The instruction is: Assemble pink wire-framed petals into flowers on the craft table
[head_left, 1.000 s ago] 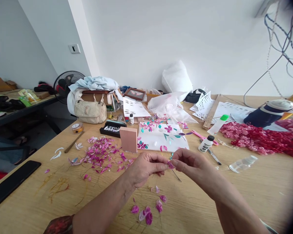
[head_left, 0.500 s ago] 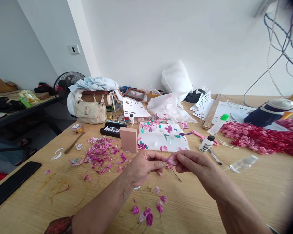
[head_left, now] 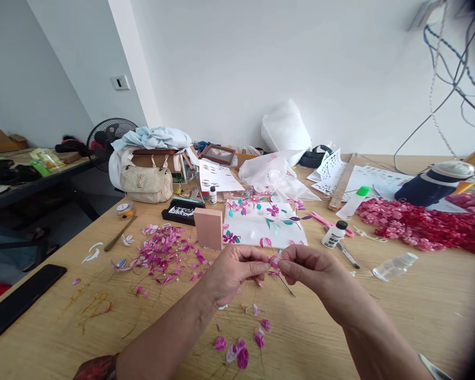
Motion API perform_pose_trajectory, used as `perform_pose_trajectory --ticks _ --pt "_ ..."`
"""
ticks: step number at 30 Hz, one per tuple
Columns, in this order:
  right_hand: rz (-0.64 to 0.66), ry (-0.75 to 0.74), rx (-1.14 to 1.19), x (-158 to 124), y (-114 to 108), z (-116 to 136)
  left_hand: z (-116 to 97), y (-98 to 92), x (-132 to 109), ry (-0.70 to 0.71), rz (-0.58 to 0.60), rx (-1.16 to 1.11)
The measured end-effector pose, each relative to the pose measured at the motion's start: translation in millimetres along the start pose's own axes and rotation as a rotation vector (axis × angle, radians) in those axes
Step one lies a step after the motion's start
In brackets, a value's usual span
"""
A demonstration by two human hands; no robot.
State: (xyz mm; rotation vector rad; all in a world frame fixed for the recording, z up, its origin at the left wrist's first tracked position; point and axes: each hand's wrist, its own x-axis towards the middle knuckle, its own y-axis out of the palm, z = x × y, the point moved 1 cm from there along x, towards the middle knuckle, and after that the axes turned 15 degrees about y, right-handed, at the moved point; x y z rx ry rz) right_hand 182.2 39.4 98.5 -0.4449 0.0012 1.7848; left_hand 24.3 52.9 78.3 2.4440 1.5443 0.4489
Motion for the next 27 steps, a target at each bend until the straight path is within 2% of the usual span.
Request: perform_pose_trajectory --ticks 4,10,15,21,27 --pt "-0.003 0.026 0.072 2 0 -1 1 -0.6 0 0.011 -0.013 -0.032" --pt "0.006 0.077 0.201 2 -2 -1 -1 -0.7 0 0.015 -0.095 -0.109" --pt "0.013 0.016 0.178 4 6 0 -2 3.2 -1 0.036 -0.166 -0.147" --pt "-0.105 0.017 0.085 3 17 4 3 3.8 -2 0.064 -0.138 -0.158" --pt "-0.059 0.008 -0.043 0 6 6 2 0.5 -2 0.042 -0.131 -0.143"
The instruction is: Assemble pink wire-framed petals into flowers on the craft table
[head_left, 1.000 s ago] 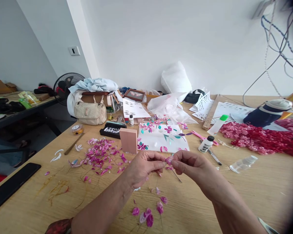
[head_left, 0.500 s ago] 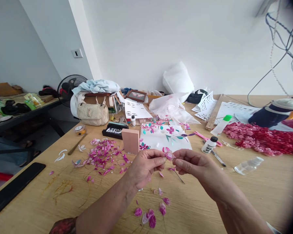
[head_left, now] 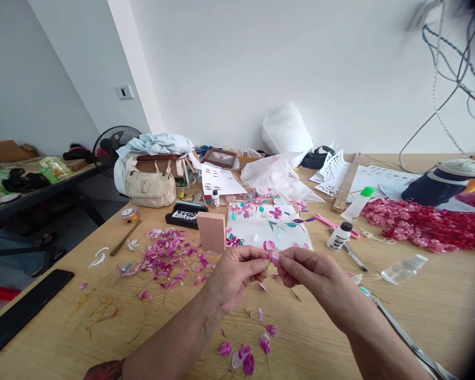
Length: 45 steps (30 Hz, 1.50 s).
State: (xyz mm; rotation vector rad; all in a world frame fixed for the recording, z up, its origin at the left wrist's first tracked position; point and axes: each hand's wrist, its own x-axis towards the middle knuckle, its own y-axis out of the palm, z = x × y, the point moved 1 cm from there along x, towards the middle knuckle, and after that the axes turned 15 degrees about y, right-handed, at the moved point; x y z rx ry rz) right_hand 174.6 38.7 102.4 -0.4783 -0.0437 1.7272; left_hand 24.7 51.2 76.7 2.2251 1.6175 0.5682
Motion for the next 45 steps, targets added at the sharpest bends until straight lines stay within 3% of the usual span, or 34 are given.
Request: perform_pose_trajectory --ticks 5,15,28,37,45 --pt "-0.002 0.031 0.047 0 -10 -2 -4 2.8 -1 -0.011 0.022 0.064" --pt "0.044 0.002 0.068 4 -6 -9 -4 7.9 -3 -0.049 0.033 0.162" --pt "0.054 -0.002 0.138 6 -7 -7 0 3.8 -1 0.024 0.047 0.138" --pt "0.117 -0.009 0.26 9 -14 6 -12 15.9 3 -0.019 -0.037 0.149" --pt "0.112 0.016 0.3 10 -17 2 -8 15.2 10 -0.038 -0.007 0.105"
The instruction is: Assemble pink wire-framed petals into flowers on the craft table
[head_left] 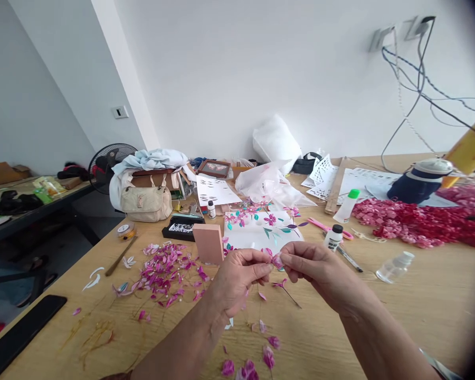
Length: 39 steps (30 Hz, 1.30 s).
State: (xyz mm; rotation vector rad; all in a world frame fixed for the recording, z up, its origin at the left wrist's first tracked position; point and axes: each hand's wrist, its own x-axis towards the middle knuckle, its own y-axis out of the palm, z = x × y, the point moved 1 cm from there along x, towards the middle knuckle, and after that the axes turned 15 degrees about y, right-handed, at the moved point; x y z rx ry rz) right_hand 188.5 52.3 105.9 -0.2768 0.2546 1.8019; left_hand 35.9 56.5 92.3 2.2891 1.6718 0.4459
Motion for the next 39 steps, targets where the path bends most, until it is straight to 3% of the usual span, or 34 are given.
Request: perform_pose_trajectory --ticks 12,18,28,39 --pt "0.006 0.045 0.003 15 0 -12 16 -12.8 4 -0.076 -0.022 -0.021" --pt "0.029 0.082 0.043 21 6 -33 30 -24.0 -3 -0.065 0.027 -0.034" --pt "-0.008 0.24 0.172 2 17 -91 69 -34.7 -34 -0.206 0.006 -0.089" --pt "0.042 0.217 0.247 -8 19 -100 71 -28.2 -47 -0.18 -0.008 -0.014"
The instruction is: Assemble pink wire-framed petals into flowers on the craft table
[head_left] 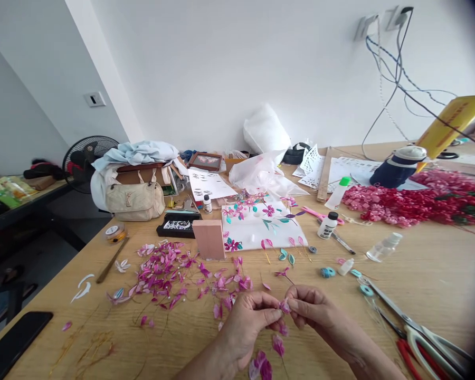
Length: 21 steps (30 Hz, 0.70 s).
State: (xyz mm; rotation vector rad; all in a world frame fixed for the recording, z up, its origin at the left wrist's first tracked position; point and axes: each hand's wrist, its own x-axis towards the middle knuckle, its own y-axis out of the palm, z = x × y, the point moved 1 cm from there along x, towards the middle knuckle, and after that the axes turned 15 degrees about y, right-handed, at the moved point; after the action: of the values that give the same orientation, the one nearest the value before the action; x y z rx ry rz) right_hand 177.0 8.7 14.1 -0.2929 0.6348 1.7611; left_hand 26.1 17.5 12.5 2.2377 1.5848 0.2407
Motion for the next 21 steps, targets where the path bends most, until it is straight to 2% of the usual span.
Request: perform_pose_trajectory --ticks 11,21 --pt "0.039 -0.008 -0.009 0 2 -3 3 -4.4 -8 0.05 -0.041 0.052" --pt "0.087 0.002 0.008 4 3 -7 4 -9.2 -12 0.096 -0.025 0.144"
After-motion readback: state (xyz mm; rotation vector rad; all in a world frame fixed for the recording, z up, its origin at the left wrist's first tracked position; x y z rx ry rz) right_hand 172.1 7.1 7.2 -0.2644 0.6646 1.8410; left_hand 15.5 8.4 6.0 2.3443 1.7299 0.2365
